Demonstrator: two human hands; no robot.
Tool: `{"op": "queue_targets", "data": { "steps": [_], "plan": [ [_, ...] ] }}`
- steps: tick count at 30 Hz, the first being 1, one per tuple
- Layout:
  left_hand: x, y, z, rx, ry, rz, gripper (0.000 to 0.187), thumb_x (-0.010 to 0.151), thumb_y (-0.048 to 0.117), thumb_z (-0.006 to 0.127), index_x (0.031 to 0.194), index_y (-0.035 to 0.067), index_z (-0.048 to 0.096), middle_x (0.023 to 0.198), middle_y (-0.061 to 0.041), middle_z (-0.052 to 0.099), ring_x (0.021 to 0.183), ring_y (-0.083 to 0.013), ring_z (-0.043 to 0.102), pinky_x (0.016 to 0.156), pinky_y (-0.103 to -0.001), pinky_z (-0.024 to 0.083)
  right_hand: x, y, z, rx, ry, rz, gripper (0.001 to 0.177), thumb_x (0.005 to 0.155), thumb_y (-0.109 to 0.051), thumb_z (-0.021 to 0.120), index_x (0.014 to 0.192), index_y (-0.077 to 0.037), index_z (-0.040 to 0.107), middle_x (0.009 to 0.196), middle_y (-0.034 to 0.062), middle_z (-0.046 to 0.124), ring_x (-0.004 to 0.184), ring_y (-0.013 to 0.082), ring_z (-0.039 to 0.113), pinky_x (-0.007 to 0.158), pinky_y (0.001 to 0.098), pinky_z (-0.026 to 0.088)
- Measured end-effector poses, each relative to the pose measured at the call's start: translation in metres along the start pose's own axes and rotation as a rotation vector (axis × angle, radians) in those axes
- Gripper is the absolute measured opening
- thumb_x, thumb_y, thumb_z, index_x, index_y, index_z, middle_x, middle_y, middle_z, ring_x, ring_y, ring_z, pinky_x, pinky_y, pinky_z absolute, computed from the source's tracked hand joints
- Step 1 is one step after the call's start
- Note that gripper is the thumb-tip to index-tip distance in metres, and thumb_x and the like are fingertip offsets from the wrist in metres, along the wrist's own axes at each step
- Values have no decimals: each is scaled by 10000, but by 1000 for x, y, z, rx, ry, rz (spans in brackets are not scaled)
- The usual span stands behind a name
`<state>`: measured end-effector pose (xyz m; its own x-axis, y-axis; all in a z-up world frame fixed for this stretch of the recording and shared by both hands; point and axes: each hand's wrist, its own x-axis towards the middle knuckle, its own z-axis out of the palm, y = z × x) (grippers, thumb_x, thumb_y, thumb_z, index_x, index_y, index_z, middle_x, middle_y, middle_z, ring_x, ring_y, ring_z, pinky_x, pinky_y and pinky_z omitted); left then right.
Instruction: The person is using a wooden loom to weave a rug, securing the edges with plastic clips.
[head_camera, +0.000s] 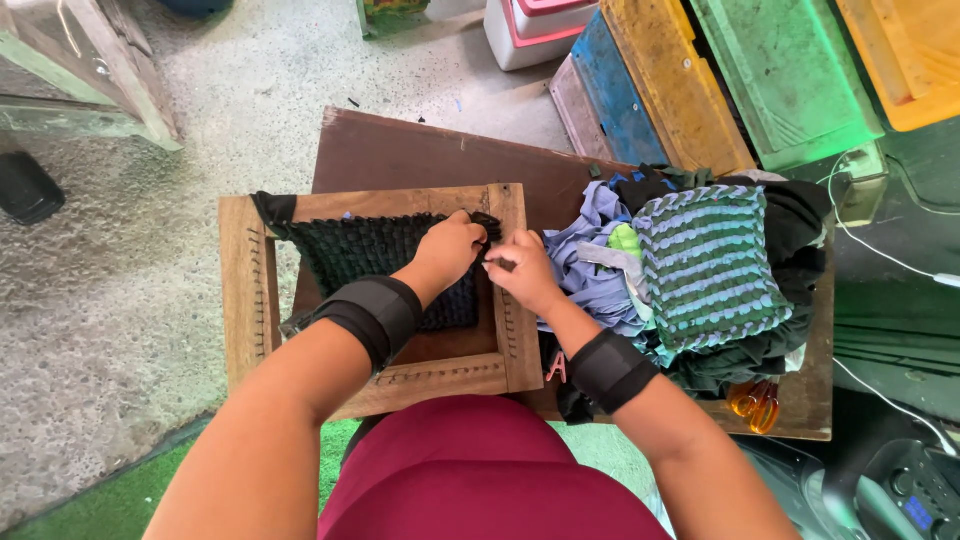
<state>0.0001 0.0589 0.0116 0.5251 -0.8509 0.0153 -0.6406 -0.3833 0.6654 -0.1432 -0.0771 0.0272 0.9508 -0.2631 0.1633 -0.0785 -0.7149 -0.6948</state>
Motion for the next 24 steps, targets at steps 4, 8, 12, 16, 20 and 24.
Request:
{"op": "queue_targets", "data": {
  "steps": [4, 8, 12, 16, 20, 24],
  "plan": [
    [5, 15, -4, 76, -57, 50, 144, 875, 143, 657, 983, 113, 748, 1030, -156, 623, 907, -381, 671, 778, -481, 548, -6, 7, 2, 40, -20, -17, 145, 803, -212, 791, 909, -117, 763, 903, 60, 573, 959, 292, 566, 831, 390, 469],
    [16, 24, -3, 145, -102, 44, 165, 855, 140, 647, 983, 102, 744, 1077, -158, 621, 930, -377, 680, 801, -481, 550, -5, 8, 1, 47, -30, 19, 148, 807, -227, 806, 911, -129, 769, 908, 46, 591, 959, 279, 580, 850, 387, 479],
    [31, 25, -1, 257, -223, -31, 159, 841, 177, 686, 945, 87, 766, 1135, -146, 634, 1021, -363, 683, 839, -467, 560, -5, 7, -1, 68, -52, 64, 134, 812, -221, 805, 914, -137, 777, 910, 43, 588, 970, 268, 587, 856, 383, 487],
    [40, 24, 11, 353, -310, -57, 206, 794, 171, 726, 967, 72, 774, 1200, -152, 626, 1056, -364, 673, 825, -453, 572, -1, 2, -3, 46, -83, 106, 131, 812, -217, 810, 896, -124, 770, 891, 59, 550, 938, 275, 560, 826, 386, 477],
    [45, 12, 23, 323, -315, -91, 215, 794, 163, 741, 971, 47, 775, 1192, -166, 658, 1044, -366, 689, 830, -447, 578, -3, 5, -1, 50, -51, 39, 130, 807, -211, 807, 880, -119, 752, 901, 39, 561, 955, 263, 562, 835, 384, 474],
    [52, 14, 23, 243, -262, -173, 266, 760, 182, 747, 973, 23, 766, 1126, -180, 700, 1012, -363, 710, 828, -442, 584, -2, 10, 0, 54, -66, 66, 128, 802, -209, 818, 868, -119, 754, 869, 46, 543, 924, 264, 555, 818, 379, 474]
  ]
}}
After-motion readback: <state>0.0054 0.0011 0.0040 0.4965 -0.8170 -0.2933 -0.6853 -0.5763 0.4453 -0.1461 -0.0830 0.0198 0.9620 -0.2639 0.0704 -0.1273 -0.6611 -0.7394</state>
